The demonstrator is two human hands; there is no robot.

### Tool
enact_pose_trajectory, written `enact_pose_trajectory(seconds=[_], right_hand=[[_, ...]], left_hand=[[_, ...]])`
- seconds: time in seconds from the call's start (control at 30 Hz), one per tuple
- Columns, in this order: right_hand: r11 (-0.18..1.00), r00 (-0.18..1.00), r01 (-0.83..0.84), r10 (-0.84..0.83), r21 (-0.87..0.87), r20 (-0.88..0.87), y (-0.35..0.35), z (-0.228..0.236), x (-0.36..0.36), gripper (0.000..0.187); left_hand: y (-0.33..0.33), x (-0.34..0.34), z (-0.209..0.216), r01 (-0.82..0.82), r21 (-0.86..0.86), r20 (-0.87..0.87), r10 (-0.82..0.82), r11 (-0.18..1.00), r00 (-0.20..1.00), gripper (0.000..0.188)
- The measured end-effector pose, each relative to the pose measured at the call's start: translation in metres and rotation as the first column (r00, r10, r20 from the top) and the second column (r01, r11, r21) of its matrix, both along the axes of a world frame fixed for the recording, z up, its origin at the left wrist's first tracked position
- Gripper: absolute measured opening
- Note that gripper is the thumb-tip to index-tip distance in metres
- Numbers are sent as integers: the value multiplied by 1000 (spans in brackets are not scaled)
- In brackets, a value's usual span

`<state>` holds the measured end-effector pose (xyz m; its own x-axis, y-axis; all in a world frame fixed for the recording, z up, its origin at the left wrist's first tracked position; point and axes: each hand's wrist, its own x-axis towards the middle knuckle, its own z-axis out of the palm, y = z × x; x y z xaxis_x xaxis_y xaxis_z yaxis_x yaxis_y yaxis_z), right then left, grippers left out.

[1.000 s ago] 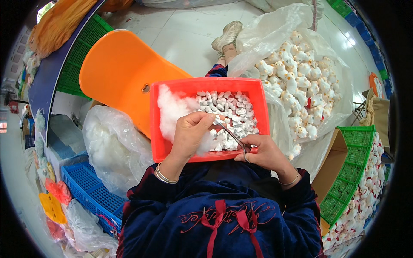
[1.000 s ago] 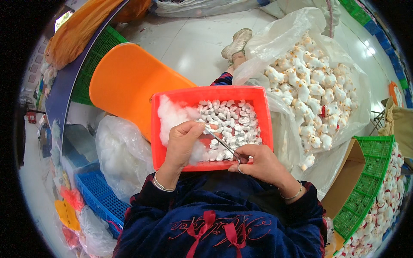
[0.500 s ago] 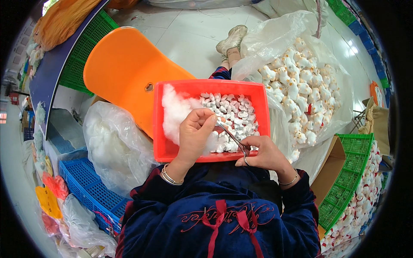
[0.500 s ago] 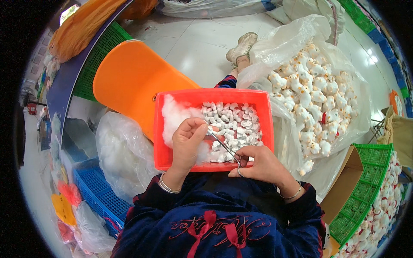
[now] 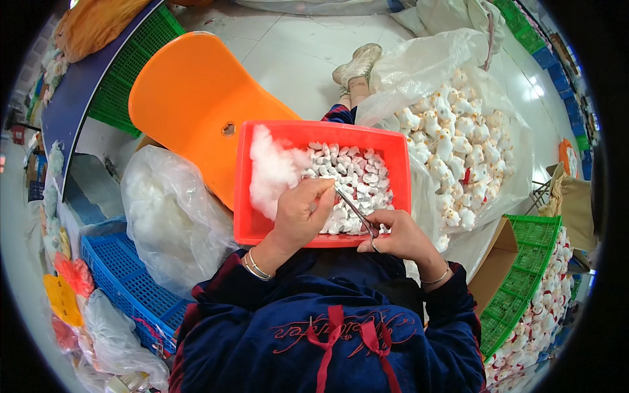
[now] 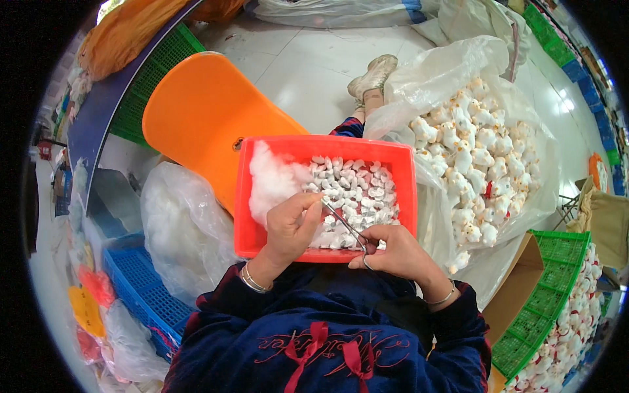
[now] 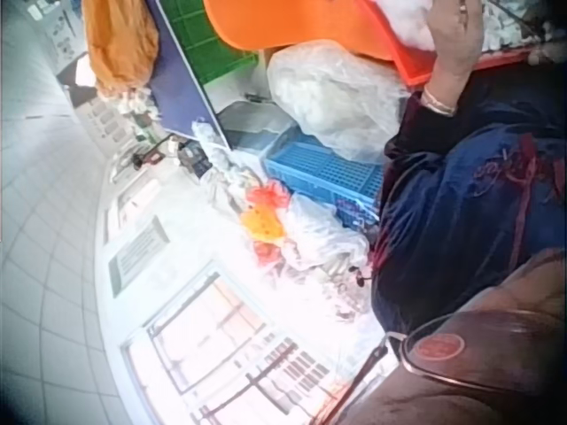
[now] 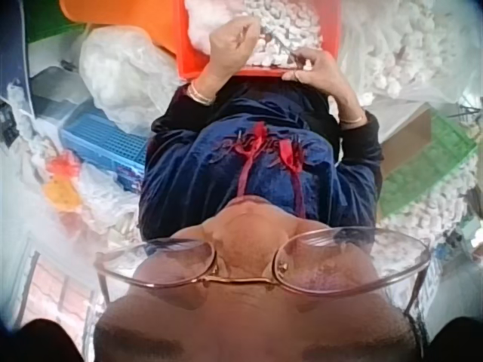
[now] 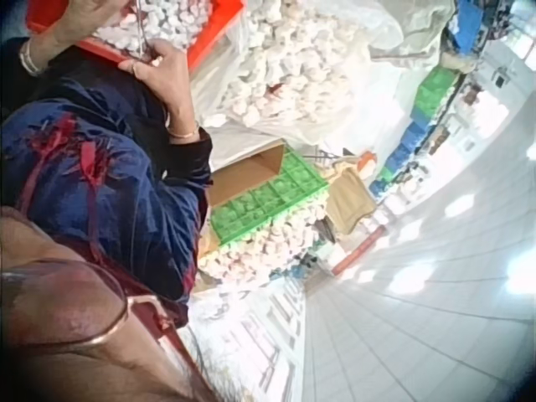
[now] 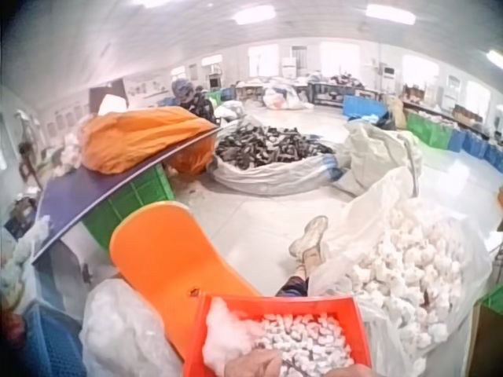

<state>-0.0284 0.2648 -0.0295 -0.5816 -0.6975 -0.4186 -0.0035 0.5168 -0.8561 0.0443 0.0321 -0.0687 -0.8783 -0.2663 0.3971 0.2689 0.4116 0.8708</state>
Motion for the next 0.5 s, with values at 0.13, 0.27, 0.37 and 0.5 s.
enact_pose_trajectory(seconds=[0.13,0.27,0.37,0.5], right_hand=[[999,997,-28,31,-47,71,6,1,-2,31],[994,982,-100,106,-51,155,8,10,-8,27],[989,971,-132,143,-66,192,12,7,-6,25],[988,955,-151,157,-44,250,19,6,-1,26]], left_hand=[[-15,0,-5,7,653,334,-296,757,895,17],[-16,-9,29,156,817,305,-645,556,701,17],[-23,-16,20,333,683,384,-708,650,593,9],[-42,-15,33,350,576,501,-658,738,563,9]])
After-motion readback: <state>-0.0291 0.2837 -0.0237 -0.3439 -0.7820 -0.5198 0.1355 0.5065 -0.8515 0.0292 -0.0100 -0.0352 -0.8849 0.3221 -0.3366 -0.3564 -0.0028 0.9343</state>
